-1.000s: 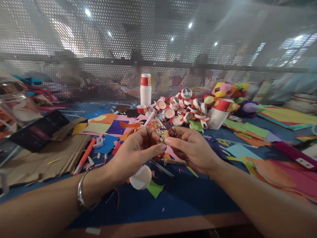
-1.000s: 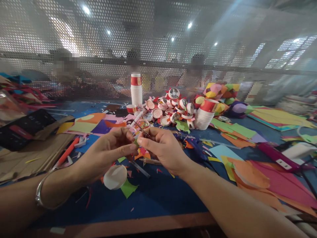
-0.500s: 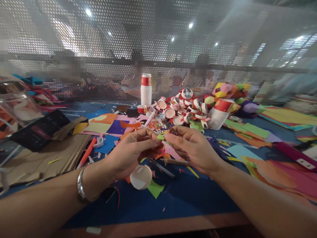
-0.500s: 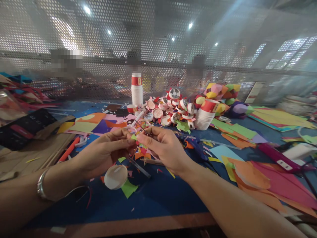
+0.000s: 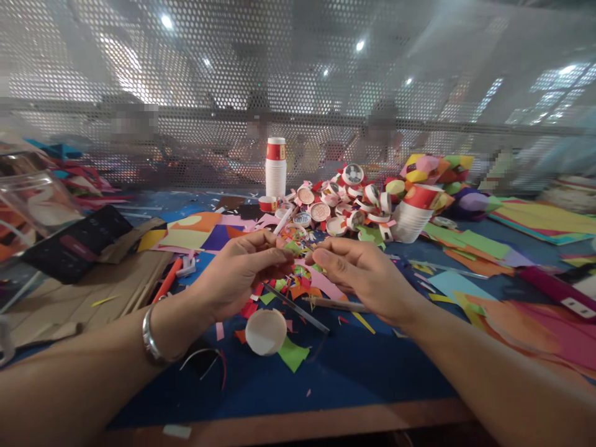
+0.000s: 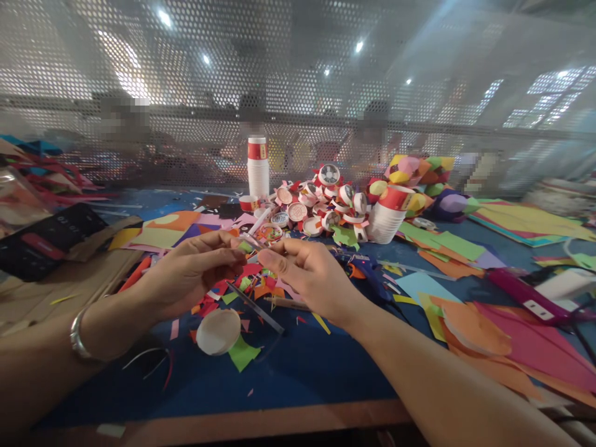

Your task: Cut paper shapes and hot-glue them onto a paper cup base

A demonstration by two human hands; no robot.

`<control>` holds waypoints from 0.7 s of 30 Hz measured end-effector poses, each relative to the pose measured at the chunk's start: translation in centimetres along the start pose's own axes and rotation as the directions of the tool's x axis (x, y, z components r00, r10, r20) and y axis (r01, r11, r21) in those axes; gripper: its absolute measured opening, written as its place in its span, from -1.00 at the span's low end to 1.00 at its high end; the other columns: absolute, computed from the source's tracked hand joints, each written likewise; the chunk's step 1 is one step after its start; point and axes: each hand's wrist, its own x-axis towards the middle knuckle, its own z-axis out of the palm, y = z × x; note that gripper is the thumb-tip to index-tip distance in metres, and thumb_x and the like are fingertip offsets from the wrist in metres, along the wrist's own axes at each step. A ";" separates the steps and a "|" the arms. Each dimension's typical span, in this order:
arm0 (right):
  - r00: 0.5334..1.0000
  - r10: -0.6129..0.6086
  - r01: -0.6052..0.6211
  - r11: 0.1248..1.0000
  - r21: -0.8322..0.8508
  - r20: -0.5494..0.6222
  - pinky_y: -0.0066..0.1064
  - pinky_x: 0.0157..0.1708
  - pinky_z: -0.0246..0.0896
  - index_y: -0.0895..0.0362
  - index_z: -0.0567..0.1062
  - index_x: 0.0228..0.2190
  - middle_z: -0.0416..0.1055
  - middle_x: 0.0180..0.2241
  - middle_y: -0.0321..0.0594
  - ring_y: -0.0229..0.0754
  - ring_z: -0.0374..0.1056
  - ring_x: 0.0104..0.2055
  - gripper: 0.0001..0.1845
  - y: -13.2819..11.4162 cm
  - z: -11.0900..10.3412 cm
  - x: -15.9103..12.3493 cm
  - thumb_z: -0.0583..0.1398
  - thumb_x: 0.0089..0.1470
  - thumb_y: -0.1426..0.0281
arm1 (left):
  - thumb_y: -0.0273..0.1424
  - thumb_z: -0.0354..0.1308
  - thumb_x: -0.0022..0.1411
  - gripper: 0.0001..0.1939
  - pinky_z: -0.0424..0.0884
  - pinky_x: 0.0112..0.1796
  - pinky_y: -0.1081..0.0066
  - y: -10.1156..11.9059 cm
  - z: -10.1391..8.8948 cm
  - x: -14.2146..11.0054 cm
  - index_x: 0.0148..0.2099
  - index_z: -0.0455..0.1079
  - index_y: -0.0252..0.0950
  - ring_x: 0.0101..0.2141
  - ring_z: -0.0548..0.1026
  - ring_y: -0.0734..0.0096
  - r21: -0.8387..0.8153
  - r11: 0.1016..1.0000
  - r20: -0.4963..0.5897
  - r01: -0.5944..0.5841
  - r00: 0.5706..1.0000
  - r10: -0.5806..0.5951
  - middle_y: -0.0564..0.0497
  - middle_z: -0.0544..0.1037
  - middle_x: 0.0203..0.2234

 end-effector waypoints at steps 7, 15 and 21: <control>0.999 -0.012 0.019 0.977 -0.212 0.034 -0.55 -0.64 -0.07 0.14 0.42 -0.44 0.04 -0.62 -0.47 -0.40 -0.06 -0.59 -0.57 -0.6 0.0 -0.3 0.24 0.18 0.02 | -0.50 0.35 0.08 -0.91 0.35 -0.44 0.62 -0.1 -0.4 0.3 -0.39 0.48 -0.32 -0.52 0.45 0.65 0.065 0.996 0.024 -0.065 0.998 0.063 0.12 0.55 -0.55; 0.999 -0.019 0.026 0.965 -0.262 0.029 -0.55 -0.63 -0.06 0.15 0.41 -0.46 0.05 -0.61 -0.46 -0.40 -0.04 -0.58 -0.56 -0.6 -0.1 -0.2 0.24 0.17 0.03 | -0.52 0.33 0.06 -0.92 0.31 -0.47 0.61 0.1 -0.3 0.3 -0.41 0.47 -0.35 -0.55 0.40 0.66 0.161 0.979 0.020 -0.126 0.992 0.124 0.13 0.49 -0.57; 0.999 -0.020 0.029 0.971 -0.239 0.041 -0.54 -0.63 -0.07 0.14 0.38 -0.49 0.04 -0.61 -0.46 -0.39 -0.06 -0.58 -0.56 -0.5 0.0 -0.2 0.25 0.17 0.04 | -0.49 0.34 0.05 -0.91 0.29 -0.47 0.59 0.1 -0.4 0.1 -0.41 0.48 -0.35 -0.54 0.37 0.66 0.194 0.973 0.029 -0.123 0.992 0.119 0.12 0.47 -0.57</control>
